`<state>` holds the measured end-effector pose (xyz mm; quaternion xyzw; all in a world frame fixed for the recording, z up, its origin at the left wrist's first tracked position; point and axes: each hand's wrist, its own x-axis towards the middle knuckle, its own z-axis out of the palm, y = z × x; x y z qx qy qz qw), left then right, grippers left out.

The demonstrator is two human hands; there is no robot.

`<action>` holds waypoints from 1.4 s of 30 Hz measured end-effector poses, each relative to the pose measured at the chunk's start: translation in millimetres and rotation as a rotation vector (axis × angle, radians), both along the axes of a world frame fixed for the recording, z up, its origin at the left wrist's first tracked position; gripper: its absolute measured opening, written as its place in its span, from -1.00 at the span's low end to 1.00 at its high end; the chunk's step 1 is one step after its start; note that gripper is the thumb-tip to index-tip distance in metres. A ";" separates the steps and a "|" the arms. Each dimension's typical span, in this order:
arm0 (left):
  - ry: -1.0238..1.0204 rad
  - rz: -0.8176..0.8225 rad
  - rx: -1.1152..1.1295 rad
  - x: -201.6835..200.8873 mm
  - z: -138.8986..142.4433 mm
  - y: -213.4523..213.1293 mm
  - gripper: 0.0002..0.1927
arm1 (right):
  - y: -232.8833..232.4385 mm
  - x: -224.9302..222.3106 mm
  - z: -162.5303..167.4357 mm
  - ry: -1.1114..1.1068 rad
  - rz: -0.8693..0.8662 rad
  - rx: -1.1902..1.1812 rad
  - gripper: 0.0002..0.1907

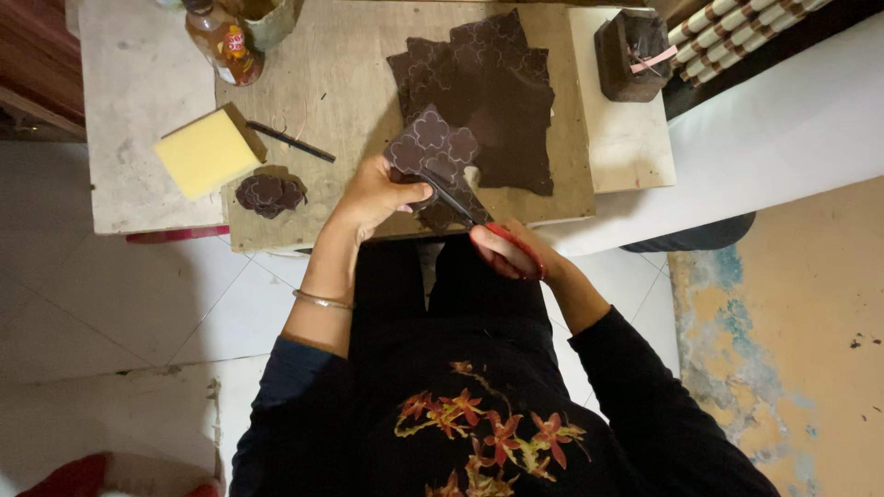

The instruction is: The person uses red-handled scissors to cut flower-shaped pieces from a dark brown patterned fabric. They hold the fabric with the left hand and cut along the outlines with the right hand, placing finished pieces on the table.

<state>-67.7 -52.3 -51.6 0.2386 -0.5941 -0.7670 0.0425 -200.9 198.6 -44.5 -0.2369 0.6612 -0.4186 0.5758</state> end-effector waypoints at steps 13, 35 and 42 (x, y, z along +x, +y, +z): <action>0.003 0.530 0.155 -28.6 -27.7 20.0 -0.66 | -14.2 -10.8 -11.1 0.285 -0.026 -0.014 -0.34; 0.287 0.475 0.304 27.4 72.6 99.1 -0.82 | 9.5 52.6 67.8 0.387 -0.144 -0.396 -0.62; 0.378 0.521 0.208 29.4 75.9 106.0 -0.75 | 26.7 63.5 70.0 0.495 -0.001 -0.357 -0.41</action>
